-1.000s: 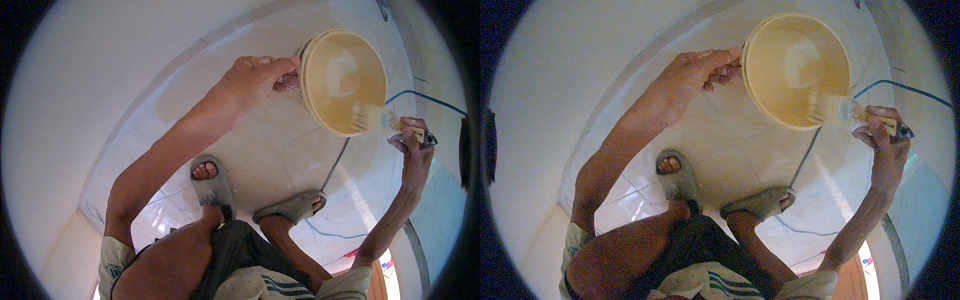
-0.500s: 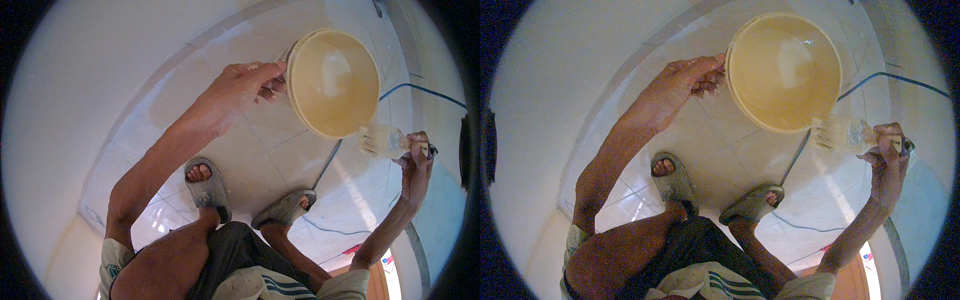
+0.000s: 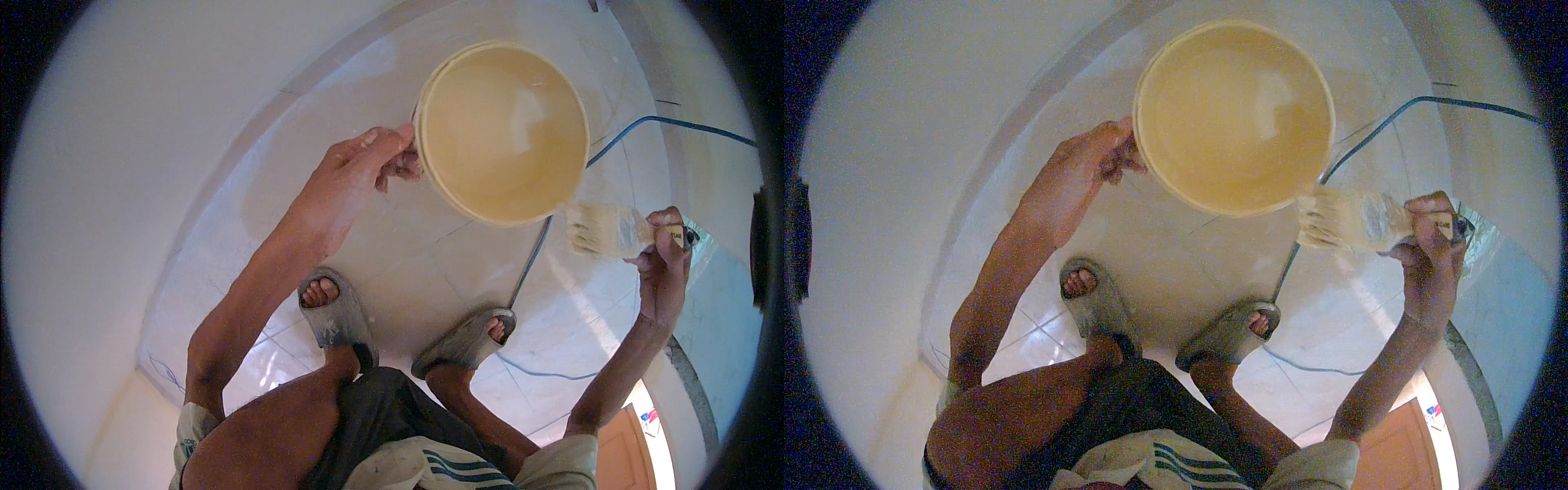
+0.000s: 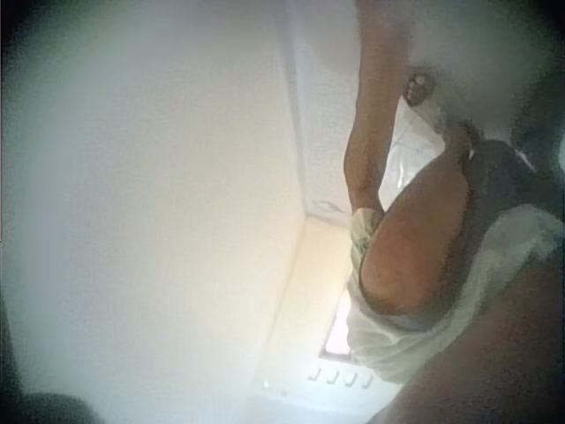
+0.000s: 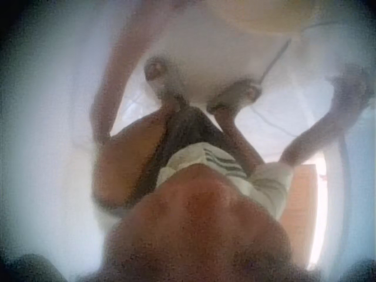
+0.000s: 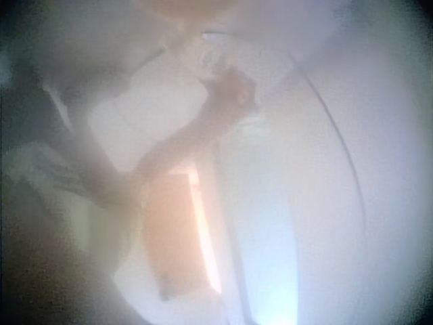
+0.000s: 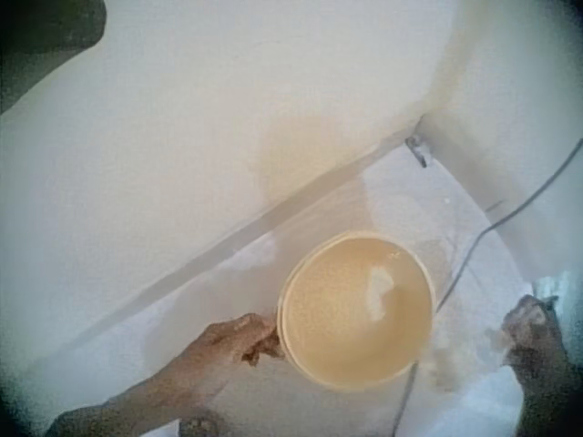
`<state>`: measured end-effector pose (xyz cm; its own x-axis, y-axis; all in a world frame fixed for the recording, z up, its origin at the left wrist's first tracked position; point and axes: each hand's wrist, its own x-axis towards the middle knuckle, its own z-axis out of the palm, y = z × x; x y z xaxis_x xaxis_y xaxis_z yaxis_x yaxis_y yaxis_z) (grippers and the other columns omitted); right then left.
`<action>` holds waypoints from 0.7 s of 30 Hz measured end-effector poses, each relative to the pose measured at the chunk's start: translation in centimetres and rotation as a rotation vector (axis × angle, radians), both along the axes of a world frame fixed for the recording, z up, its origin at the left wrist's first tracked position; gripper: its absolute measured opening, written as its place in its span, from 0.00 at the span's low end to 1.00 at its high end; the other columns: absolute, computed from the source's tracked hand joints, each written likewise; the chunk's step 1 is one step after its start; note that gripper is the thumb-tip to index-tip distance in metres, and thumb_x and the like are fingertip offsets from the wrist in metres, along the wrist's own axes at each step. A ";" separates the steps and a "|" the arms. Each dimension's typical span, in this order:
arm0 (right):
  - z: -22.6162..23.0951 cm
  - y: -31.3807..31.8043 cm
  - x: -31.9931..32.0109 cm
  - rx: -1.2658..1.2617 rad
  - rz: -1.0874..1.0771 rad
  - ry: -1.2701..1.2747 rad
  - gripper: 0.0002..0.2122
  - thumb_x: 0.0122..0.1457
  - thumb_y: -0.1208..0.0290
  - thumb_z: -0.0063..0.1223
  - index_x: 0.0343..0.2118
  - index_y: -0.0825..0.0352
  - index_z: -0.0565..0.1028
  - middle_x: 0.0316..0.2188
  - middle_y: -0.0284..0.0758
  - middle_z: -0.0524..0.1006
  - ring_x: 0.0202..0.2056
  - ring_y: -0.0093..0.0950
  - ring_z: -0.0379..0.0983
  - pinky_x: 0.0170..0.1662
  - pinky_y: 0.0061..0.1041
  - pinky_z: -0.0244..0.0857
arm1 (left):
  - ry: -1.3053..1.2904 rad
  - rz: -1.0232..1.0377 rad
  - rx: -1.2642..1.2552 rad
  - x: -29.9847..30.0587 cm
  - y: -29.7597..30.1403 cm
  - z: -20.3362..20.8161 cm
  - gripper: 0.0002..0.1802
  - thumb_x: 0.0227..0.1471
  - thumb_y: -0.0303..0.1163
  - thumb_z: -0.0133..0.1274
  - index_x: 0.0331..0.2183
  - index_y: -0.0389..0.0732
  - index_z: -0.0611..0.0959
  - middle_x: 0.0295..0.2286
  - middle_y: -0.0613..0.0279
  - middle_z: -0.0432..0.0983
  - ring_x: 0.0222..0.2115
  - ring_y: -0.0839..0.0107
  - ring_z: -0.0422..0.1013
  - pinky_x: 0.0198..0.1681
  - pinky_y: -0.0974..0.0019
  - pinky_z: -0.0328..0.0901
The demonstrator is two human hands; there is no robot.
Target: The person repeatedly dips a paintbrush into a bucket of light-colored paint and applies it to the tiled floor. The person moves the bucket and adjusts position while painting different sections of the floor.
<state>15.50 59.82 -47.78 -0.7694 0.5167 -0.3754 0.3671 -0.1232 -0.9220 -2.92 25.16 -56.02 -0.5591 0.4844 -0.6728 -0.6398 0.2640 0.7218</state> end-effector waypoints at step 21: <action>-8.5 -6.1 -6.0 -0.630 -0.084 0.353 0.14 0.63 0.64 0.51 0.46 0.67 0.70 0.42 0.33 0.73 0.43 0.24 0.76 0.44 0.26 0.76 | -0.057 0.140 -0.307 9.5 -11.8 2.8 0.20 0.64 0.47 0.43 0.45 0.40 0.77 0.40 0.67 0.73 0.38 0.74 0.65 0.43 0.69 0.58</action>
